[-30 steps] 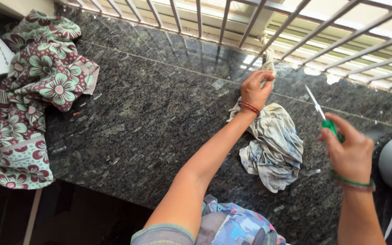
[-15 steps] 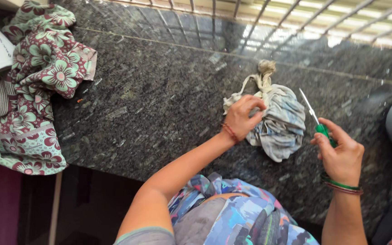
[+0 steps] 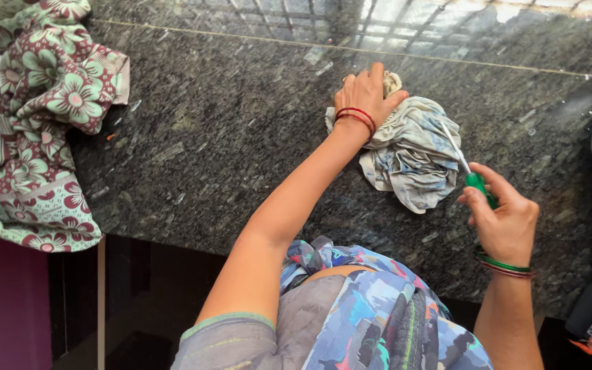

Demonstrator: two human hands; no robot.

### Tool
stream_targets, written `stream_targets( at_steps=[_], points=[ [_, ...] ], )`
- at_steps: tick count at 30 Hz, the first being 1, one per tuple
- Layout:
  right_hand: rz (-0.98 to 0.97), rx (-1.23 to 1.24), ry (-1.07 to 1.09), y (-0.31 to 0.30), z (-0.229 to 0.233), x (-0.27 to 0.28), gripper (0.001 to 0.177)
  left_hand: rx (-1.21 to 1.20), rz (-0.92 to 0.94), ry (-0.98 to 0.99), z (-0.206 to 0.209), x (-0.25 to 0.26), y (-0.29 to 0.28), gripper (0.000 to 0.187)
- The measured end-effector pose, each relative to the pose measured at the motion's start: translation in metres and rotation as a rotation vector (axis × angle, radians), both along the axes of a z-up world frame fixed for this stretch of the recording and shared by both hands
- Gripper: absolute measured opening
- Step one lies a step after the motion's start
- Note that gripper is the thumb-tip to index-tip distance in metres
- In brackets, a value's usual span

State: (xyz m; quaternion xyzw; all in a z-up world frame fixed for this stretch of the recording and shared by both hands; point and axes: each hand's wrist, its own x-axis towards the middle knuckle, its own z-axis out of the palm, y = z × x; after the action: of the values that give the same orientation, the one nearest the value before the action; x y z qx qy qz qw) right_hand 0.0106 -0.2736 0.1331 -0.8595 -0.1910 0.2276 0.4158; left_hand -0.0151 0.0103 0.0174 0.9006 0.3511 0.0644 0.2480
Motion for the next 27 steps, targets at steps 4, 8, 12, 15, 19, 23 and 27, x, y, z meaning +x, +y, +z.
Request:
stream_targets(
  at_steps=[4, 8, 12, 15, 19, 23, 27],
  points=[
    [-0.002, 0.003, 0.016, -0.009, -0.006, -0.004, 0.036, -0.097, 0.049, -0.177, -0.025, 0.008, 0.003, 0.035],
    [-0.021, 0.026, 0.013, -0.018, -0.010, -0.003, 0.036, -0.367, 0.050, -0.476, -0.032, -0.003, 0.019, 0.013],
    [-0.062, 0.125, 0.072, -0.018, -0.012, -0.002, 0.041, -0.701, -0.009, -0.749, -0.011, -0.022, 0.005, 0.015],
    [-0.187, 0.498, 0.232, -0.010, -0.019, -0.002, 0.053, -0.845, -0.070, -0.749, 0.003, -0.036, -0.028, 0.013],
    [-0.210, 0.673, 0.392, 0.010, -0.037, 0.005, 0.061, -1.264, -0.142, -0.816, 0.001, -0.043, -0.072, 0.010],
    [-0.216, 0.812, 0.441, 0.022, -0.045, -0.008, 0.077, -1.555, -0.102, -0.725, -0.002, -0.050, -0.099, 0.014],
    [-0.308, 0.808, 0.418, 0.022, -0.051, -0.019, 0.078, -1.689, -0.039, -0.645, 0.006, -0.057, -0.107, 0.017]
  ],
)
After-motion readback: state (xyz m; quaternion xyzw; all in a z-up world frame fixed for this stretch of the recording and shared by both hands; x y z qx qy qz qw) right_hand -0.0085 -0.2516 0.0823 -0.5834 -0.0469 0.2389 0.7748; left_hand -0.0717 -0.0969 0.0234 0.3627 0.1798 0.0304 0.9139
